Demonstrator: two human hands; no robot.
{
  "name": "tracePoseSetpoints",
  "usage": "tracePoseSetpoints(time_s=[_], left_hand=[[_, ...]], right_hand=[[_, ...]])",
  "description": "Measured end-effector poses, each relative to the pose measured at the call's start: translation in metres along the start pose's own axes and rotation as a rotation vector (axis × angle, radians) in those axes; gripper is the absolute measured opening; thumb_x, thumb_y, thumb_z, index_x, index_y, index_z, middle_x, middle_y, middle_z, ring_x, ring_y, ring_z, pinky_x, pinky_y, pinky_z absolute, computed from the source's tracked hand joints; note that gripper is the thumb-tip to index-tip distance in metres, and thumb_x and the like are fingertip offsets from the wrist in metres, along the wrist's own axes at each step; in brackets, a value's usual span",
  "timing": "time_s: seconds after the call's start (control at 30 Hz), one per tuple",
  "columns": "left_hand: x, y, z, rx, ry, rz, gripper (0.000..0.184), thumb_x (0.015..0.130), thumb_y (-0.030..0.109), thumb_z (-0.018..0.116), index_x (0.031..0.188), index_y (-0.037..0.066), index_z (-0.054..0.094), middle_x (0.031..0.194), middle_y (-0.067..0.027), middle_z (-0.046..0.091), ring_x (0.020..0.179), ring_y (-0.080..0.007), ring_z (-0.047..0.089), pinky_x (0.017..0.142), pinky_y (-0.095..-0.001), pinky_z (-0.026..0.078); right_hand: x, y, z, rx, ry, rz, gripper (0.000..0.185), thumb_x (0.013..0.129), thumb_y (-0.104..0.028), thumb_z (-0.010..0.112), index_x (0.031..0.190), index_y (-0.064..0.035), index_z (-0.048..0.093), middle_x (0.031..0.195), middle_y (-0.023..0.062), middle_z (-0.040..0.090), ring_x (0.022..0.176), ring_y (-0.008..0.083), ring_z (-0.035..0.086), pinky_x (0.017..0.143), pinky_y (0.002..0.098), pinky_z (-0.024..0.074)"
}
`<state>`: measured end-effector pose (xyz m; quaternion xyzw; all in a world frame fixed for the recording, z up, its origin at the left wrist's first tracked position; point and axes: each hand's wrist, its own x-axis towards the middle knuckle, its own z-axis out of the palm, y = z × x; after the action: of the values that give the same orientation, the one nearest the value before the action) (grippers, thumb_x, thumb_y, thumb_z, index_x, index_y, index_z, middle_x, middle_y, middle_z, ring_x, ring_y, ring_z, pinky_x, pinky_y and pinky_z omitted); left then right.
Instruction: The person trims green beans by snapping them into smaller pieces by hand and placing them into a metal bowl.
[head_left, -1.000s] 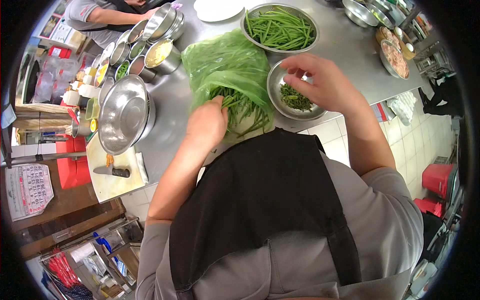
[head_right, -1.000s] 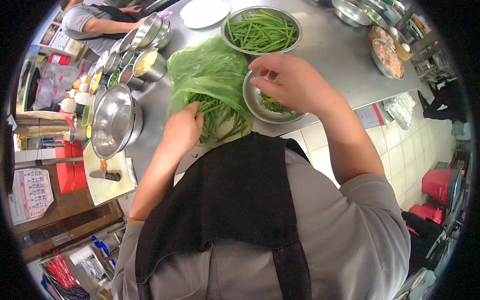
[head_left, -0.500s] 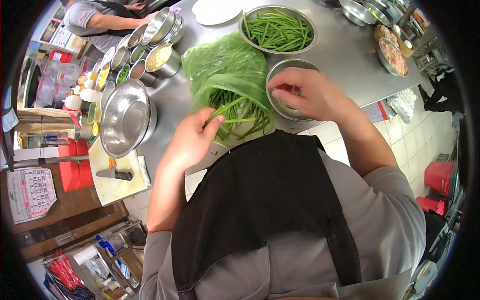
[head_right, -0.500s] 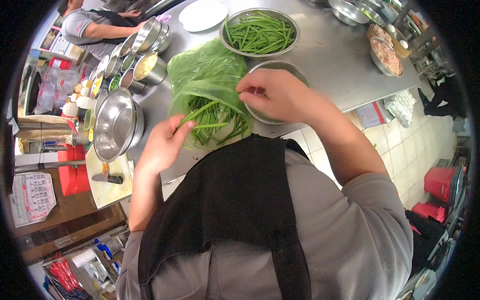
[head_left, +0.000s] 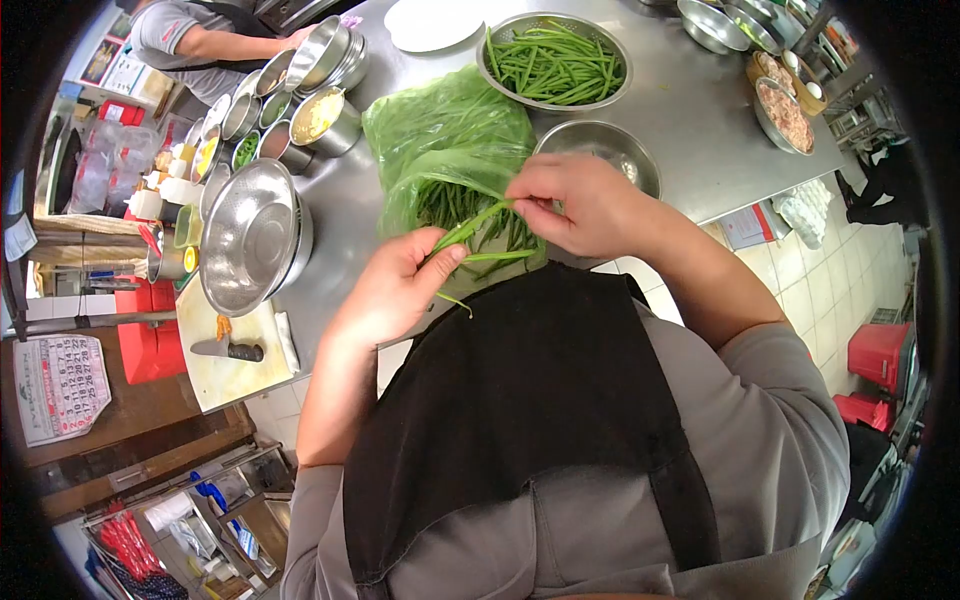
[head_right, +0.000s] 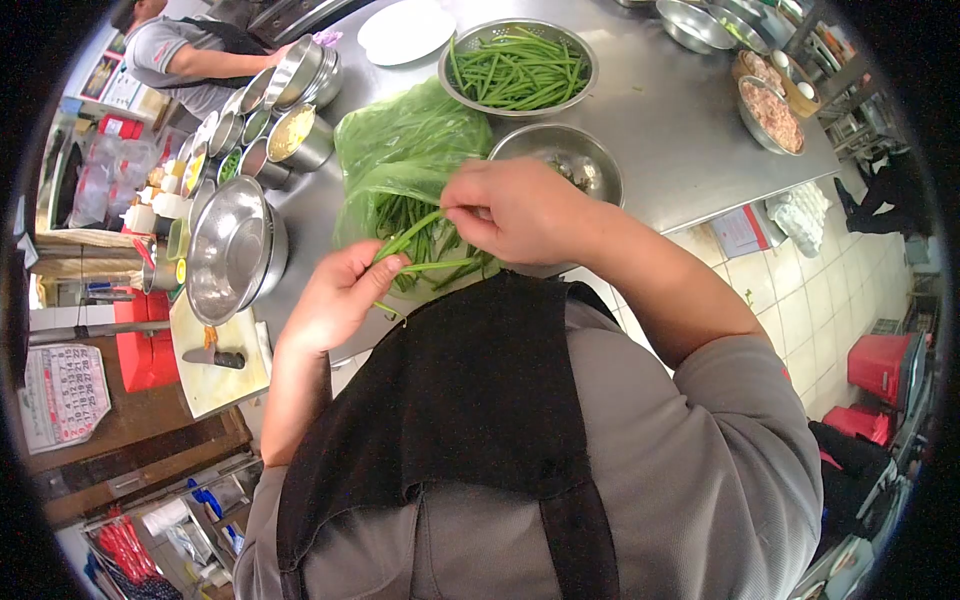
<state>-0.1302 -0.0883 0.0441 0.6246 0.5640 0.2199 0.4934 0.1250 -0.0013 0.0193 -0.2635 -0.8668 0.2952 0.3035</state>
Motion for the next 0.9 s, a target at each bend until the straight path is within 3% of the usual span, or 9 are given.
tracePoseSetpoints(time_s=[0.13,0.33,0.43,0.53,0.57,0.67,0.8,0.83,0.9], left_hand=[[0.002,0.005,0.002,-0.016,-0.01,0.006,0.026,0.103,0.027,0.058,0.102,0.003,0.067,0.071,0.0083,0.049,0.067,-0.004,0.041,0.059,-0.0226,0.035],[0.006,0.007,0.006,-0.071,0.021,0.015,0.027,0.103,0.028,0.057,0.102,0.003,0.068,0.07,0.0073,0.049,0.066,-0.0045,0.042,0.059,-0.0227,0.035],[0.008,0.004,0.009,-0.06,0.013,0.033,0.026,0.103,0.027,0.057,0.102,0.004,0.069,0.07,0.0068,0.049,0.066,-0.0045,0.042,0.059,-0.0225,0.036],[0.007,0.003,0.01,-0.043,0.015,0.028,0.026,0.103,0.027,0.058,0.102,0.004,0.07,0.07,0.0064,0.051,0.067,-0.0043,0.043,0.06,-0.0223,0.037],[0.008,0.005,0.009,-0.042,0.005,0.02,0.026,0.103,0.027,0.058,0.102,0.004,0.07,0.071,0.0061,0.052,0.068,-0.0044,0.044,0.061,-0.0225,0.038],[0.011,0.01,0.012,0.029,-0.004,0.03,0.026,0.103,0.025,0.058,0.104,0.002,0.068,0.073,0.0035,0.057,0.07,-0.0061,0.047,0.065,-0.0249,0.042],[0.015,0.014,0.015,0.208,-0.034,0.042,0.026,0.102,0.024,0.058,0.107,0.0,0.066,0.076,-0.0026,0.062,0.074,-0.0104,0.052,0.072,-0.0297,0.047],[0.015,0.014,0.015,0.214,-0.031,0.04,0.026,0.102,0.024,0.058,0.107,0.0,0.066,0.076,-0.0046,0.062,0.074,-0.0111,0.053,0.072,-0.0304,0.047],[0.013,0.012,0.015,0.221,-0.02,0.032,0.025,0.102,0.024,0.058,0.107,0.0,0.065,0.077,-0.0086,0.063,0.074,-0.0127,0.053,0.072,-0.0319,0.047]], right_hand=[[-0.002,-0.001,0.0,-0.145,-0.065,-0.037,0.009,0.085,-0.014,0.063,0.087,-0.0061,0.067,0.084,0.0124,0.065,0.075,0.0344,0.065,0.066,0.0431,0.0512],[-0.007,0.006,0.015,0.085,0.115,0.02,0.008,0.083,-0.013,0.063,0.084,-0.007,0.069,0.079,0.0109,0.065,0.069,0.0311,0.063,0.066,0.0392,0.0514],[-0.008,0.018,0.009,0.414,0.222,0.372,0.009,0.085,-0.008,0.066,0.092,-0.0048,0.069,0.08,0.0055,0.062,0.072,0.0193,0.06,0.068,0.0322,0.0504],[-0.005,0.024,-0.015,0.029,0.179,0.263,0.021,0.086,-0.012,0.069,0.106,-0.0055,0.071,0.09,0.0045,0.064,0.077,0.0145,0.06,0.071,0.0302,0.0512],[-0.005,0.022,-0.02,0.009,0.135,0.224,0.031,0.085,-0.013,0.072,0.115,-0.0072,0.07,0.097,0.0064,0.065,0.08,0.0164,0.061,0.074,0.0303,0.0517],[0.0,0.004,-0.014,0.156,0.067,-0.028,0.034,0.084,-0.015,0.075,0.117,-0.0087,0.07,0.097,0.0075,0.066,0.083,0.0198,0.063,0.076,0.0333,0.0521],[0.011,-0.007,0.007,0.008,-0.06,-0.156,0.022,0.085,-0.025,0.07,0.099,-0.0074,0.072,0.091,0.0119,0.067,0.087,0.0323,0.065,0.079,0.0422,0.0513],[0.013,-0.01,0.008,-0.011,-0.064,-0.178,0.013,0.085,-0.021,0.067,0.088,-0.0082,0.071,0.084,0.0107,0.066,0.084,0.0328,0.064,0.074,0.0437,0.0508],[0.013,-0.009,0.009,-0.064,-0.066,-0.174,0.011,0.084,-0.019,0.067,0.085,-0.0087,0.07,0.082,0.0099,0.065,0.082,0.0324,0.064,0.072,0.0438,0.0505]])
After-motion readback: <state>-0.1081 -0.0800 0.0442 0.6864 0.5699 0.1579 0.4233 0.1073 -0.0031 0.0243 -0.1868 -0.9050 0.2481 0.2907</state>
